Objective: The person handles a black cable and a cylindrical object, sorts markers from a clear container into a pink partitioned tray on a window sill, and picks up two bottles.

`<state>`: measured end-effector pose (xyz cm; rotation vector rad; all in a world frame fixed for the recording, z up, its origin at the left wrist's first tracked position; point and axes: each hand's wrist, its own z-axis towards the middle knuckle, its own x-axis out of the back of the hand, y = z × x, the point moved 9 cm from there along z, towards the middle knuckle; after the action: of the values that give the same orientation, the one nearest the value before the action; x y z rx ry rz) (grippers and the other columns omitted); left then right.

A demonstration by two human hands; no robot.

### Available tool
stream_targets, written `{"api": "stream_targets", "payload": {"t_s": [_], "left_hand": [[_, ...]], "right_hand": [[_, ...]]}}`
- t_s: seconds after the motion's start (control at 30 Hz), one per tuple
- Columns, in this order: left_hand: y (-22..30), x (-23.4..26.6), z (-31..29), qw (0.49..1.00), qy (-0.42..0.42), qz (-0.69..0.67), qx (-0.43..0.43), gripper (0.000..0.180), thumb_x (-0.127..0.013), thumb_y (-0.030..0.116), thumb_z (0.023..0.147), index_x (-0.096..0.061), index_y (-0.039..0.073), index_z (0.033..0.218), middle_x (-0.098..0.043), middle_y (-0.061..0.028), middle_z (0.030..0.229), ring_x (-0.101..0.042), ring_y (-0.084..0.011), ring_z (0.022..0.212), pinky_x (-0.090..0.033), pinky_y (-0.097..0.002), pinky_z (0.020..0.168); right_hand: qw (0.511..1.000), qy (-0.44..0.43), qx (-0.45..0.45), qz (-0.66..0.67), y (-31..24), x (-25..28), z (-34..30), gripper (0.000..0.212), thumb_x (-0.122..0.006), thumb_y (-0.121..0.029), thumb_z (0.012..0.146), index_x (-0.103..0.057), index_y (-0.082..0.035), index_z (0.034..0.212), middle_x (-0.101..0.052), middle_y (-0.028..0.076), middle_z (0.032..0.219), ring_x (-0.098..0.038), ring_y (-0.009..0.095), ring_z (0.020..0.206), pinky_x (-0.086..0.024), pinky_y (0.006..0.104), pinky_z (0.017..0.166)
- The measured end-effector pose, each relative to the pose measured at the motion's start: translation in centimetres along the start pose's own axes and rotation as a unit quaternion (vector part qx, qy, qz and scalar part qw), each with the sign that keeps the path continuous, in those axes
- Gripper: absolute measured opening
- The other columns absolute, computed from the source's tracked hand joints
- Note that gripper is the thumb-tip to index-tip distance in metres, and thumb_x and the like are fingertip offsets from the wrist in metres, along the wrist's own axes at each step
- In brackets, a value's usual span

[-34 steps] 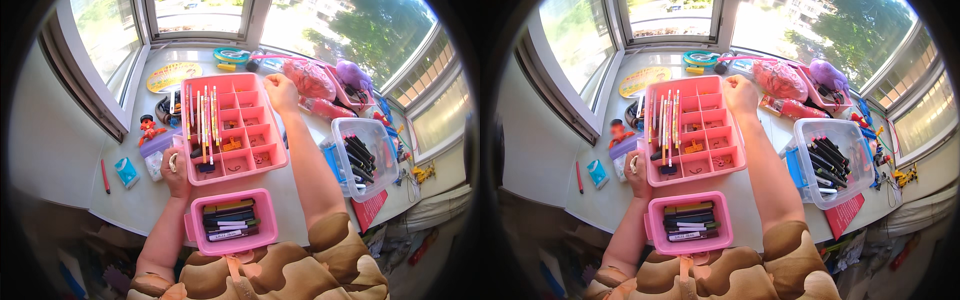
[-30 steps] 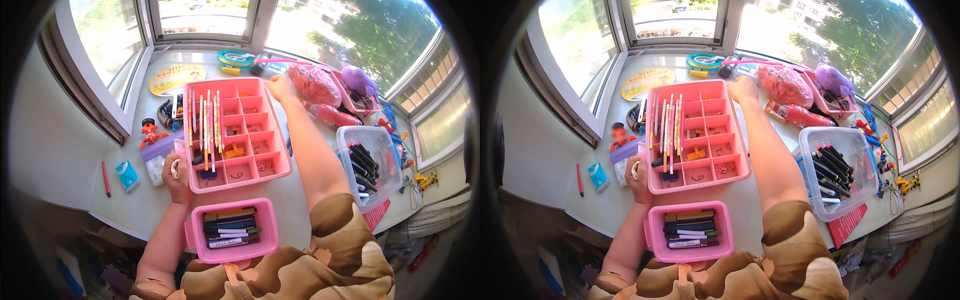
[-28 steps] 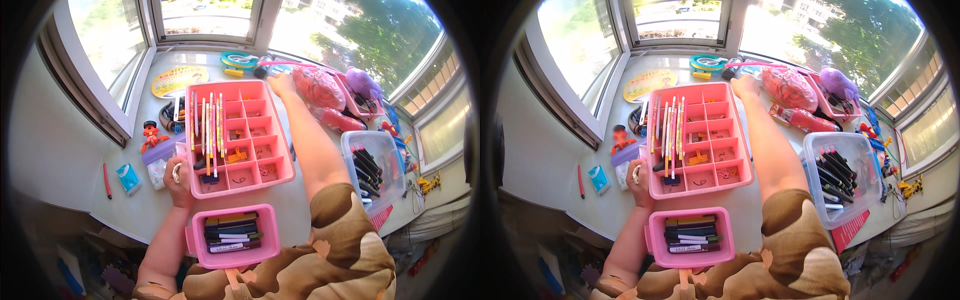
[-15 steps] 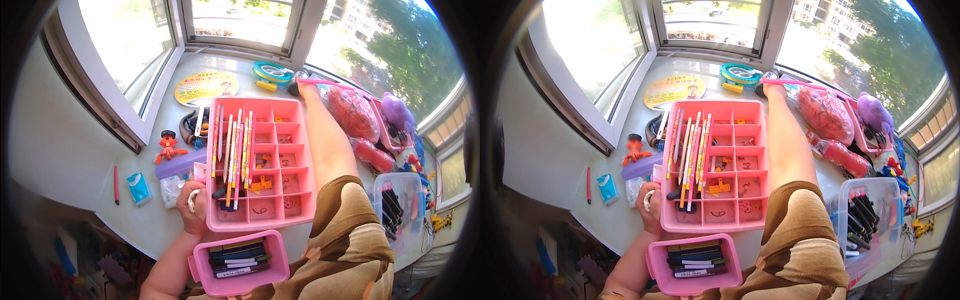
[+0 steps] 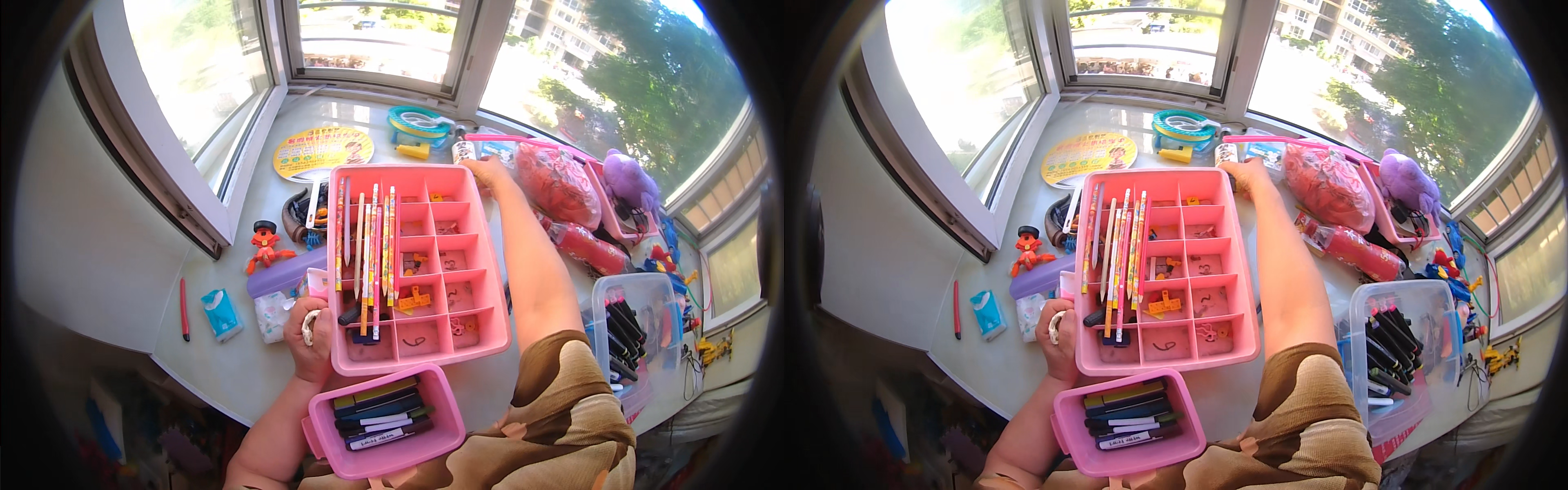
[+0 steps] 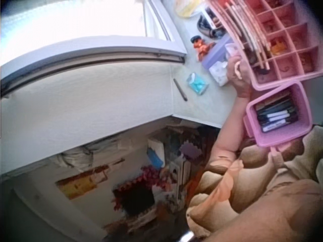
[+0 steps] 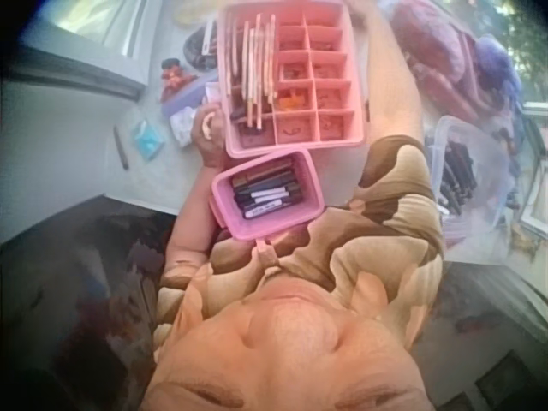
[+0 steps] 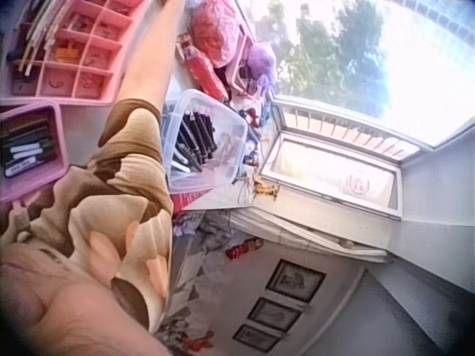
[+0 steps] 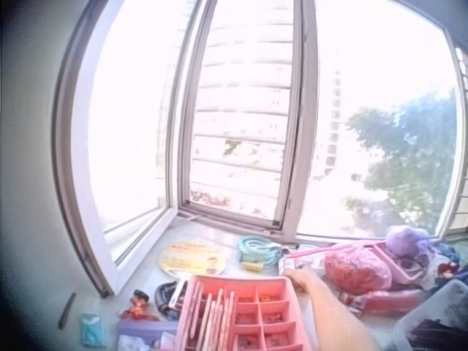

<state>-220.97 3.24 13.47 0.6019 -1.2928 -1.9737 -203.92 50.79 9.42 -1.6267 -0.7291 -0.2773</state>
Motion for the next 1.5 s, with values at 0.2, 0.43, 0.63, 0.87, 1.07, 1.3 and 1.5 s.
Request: {"api": "stream_targets", "payload": {"t_s": [0.2, 0.43, 0.63, 0.87, 1.07, 1.3, 1.5], "left_hand": [[-0.3, 0.1, 0.0, 1.0, 0.0, -0.003, -0.007, 0.01, -0.056, 0.012, 0.089, -0.055, 0.003, 0.084, -0.051, 0.0016, 0.071, -0.043, -0.0052, 0.064, -0.037, -0.0221, 0.056], [-0.8, 0.5, -0.1, 1.0, -0.001, -0.004, 0.004, 0.011, -0.056, 0.013, 0.089, -0.055, 0.003, 0.084, -0.051, 0.0012, 0.072, -0.043, -0.0054, 0.064, -0.037, -0.0227, 0.057], [-0.7, 0.1, 0.0, 1.0, 0.006, -0.026, -0.012, 0.01, -0.056, 0.012, 0.089, -0.055, 0.003, 0.084, -0.05, 0.0019, 0.07, -0.043, -0.0054, 0.064, -0.037, -0.0225, 0.057], [-0.5, -0.3, 0.0, 0.999, -0.008, -0.029, -0.015, 0.011, -0.056, 0.012, 0.09, -0.054, 0.004, 0.083, -0.05, 0.0028, 0.07, -0.042, -0.0042, 0.063, -0.036, -0.0217, 0.055], [-1.4, 0.1, 0.0, 0.999, -0.005, -0.036, -0.022, 0.011, -0.056, 0.012, 0.09, -0.054, 0.003, 0.083, -0.048, 0.003, 0.07, -0.041, -0.0043, 0.063, -0.035, -0.022, 0.054], [-1.1, -0.1, 0.1, 0.999, -0.007, -0.037, -0.019, 0.01, -0.056, 0.011, 0.09, -0.054, 0.003, 0.083, -0.047, 0.0026, 0.069, -0.041, -0.005, 0.063, -0.035, -0.0227, 0.054], [0.6, 1.1, 0.1, 0.998, 0.038, -0.045, -0.026, 0.008, -0.053, 0.007, 0.089, -0.056, 0.002, 0.085, -0.052, 0.0001, 0.074, -0.046, -0.0067, 0.064, -0.04, -0.0228, 0.056]], "right_hand": [[0.996, -0.084, 0.0, -0.04, 1.7, -0.8, -2.1, 0.081, -0.071, -0.069, 0.055, -0.069, 0.004, 0.09, -0.063, 0.013, 0.077, -0.054, 0.022, 0.056, -0.043, 0.0347, 0.048], [0.98, -0.129, 0.008, 0.149, 2.0, -1.7, -6.9, 0.052, -0.072, -0.055, 0.066, -0.071, -0.007, 0.086, -0.065, 0.005, 0.074, -0.058, 0.016, 0.064, -0.042, 0.0295, 0.053], [0.944, -0.117, -0.01, 0.309, 2.2, 0.3, -10.8, 0.032, -0.069, -0.036, 0.071, -0.065, -0.013, 0.093, -0.065, 0.001, 0.08, -0.059, 0.012, 0.07, -0.044, 0.0293, 0.063], [0.859, -0.142, 0.062, 0.488, 3.2, 2.0, -13.5, 0.045, -0.068, -0.031, 0.074, -0.058, -0.007, 0.111, -0.065, 0.005, 0.098, -0.06, 0.015, 0.09, -0.044, 0.0325, 0.084], [0.803, -0.238, 0.155, 0.524, -1.1, 3.1, -18.7, 0.053, -0.064, -0.025, 0.077, -0.053, 0.002, 0.12, -0.062, 0.011, 0.113, -0.06, 0.019, 0.103, -0.043, 0.036, 0.097], [0.73, -0.268, 0.218, 0.59, -3.6, 4.5, -22.0, 0.057, -0.061, -0.018, 0.076, -0.046, 0.004, 0.126, -0.059, 0.014, 0.119, -0.058, 0.025, 0.109, -0.045, 0.0374, 0.097], [0.703, -0.283, 0.255, 0.6, -5.4, 5.2, -25.3, 0.059, -0.065, -0.016, 0.073, -0.046, 0.004, 0.126, -0.059, 0.015, 0.119, -0.058, 0.028, 0.11, -0.045, 0.0381, 0.098]]}}
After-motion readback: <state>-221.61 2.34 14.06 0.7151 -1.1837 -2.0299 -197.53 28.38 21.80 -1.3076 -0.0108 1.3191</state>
